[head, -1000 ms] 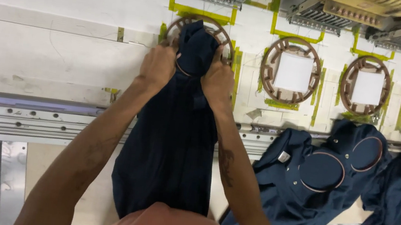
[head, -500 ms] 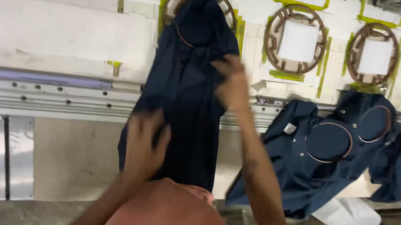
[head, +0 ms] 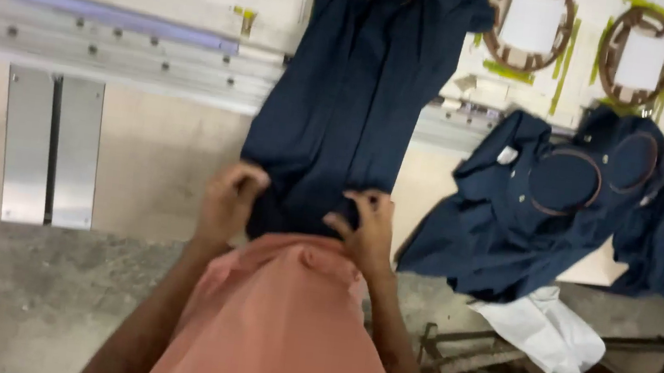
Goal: Loading navy blue shirts mounted on embroidery hoops into the stations of a multi-head embroidery machine.
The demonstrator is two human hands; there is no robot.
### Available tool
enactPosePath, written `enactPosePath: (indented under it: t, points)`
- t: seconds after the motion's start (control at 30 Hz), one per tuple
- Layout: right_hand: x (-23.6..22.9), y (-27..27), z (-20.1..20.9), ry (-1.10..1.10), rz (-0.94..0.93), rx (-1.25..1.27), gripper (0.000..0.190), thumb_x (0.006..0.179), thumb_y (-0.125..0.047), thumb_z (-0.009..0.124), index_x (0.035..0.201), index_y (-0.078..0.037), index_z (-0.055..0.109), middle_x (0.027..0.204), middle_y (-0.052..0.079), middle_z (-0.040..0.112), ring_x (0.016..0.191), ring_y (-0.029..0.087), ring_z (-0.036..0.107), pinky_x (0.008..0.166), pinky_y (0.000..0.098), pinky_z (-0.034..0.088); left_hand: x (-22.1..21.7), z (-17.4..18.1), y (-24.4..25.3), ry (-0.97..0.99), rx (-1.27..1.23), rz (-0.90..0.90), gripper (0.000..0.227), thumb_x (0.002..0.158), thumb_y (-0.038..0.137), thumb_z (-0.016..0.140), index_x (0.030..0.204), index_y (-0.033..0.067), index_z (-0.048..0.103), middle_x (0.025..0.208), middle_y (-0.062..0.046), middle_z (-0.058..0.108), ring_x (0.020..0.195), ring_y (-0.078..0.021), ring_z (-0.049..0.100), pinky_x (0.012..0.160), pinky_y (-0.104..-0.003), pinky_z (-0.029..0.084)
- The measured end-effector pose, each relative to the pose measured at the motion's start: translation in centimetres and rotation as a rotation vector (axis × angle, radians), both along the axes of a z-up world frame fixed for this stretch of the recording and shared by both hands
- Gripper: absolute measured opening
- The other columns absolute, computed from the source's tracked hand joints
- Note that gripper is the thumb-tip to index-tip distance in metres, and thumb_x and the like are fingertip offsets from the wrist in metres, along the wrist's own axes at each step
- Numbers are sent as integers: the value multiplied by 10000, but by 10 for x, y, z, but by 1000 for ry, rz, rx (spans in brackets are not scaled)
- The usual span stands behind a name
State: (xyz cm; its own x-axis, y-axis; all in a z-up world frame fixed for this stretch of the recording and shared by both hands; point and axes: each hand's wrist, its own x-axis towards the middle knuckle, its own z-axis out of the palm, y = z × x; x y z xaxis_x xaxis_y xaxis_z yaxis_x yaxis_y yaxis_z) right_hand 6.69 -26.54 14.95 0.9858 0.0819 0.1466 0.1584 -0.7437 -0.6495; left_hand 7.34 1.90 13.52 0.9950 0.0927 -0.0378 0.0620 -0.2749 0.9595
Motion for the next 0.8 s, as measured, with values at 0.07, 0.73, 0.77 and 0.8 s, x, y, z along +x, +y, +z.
enactPosePath:
  t: [0.07, 0.73, 0.77, 0.8]
  points:
    - [-23, -14, -12, -100, -32, -34, 190, 881, -302, 835, 1024, -223, 738, 1035, 31, 632, 996, 278, 663, 895, 365, 524, -1, 8, 16, 11, -73, 74, 47, 1019, 155, 726, 1000, 113, 735, 929, -83, 730, 875, -213, 702, 819, -357, 551]
    - [41, -117, 71, -201, -473, 745, 33, 1095, -159, 554, 1069, -178, 557, 968, -44, 479, 947, 111, 466, 919, 283, 401, 21, 106, 36, -267, 472, -233, 482, 769, 334, 897, 1140, 75, 729, 901, -168, 539, 866, -436, 643, 800, -490, 528]
    - [30, -116, 68, -196, -474, 743, 33, 1095, -159, 554, 1069, -178, 557, 968, -44, 479, 947, 111, 466, 919, 283, 401, 23, 81, 42, -262, 471, -233, 482, 769, 334, 897, 1140, 75, 729, 901, -168, 539, 866, -436, 643, 800, -490, 528]
    - [22, -113, 65, -129, -384, 588, 57, 1017, -158, 669, 1047, -152, 620, 910, 13, 555, 903, 158, 531, 885, 330, 449, 24, 56, 50, -296, 486, -187, 293, 836, 301, 861, 1044, 121, 762, 830, -112, 546, 825, -363, 653, 788, -419, 534]
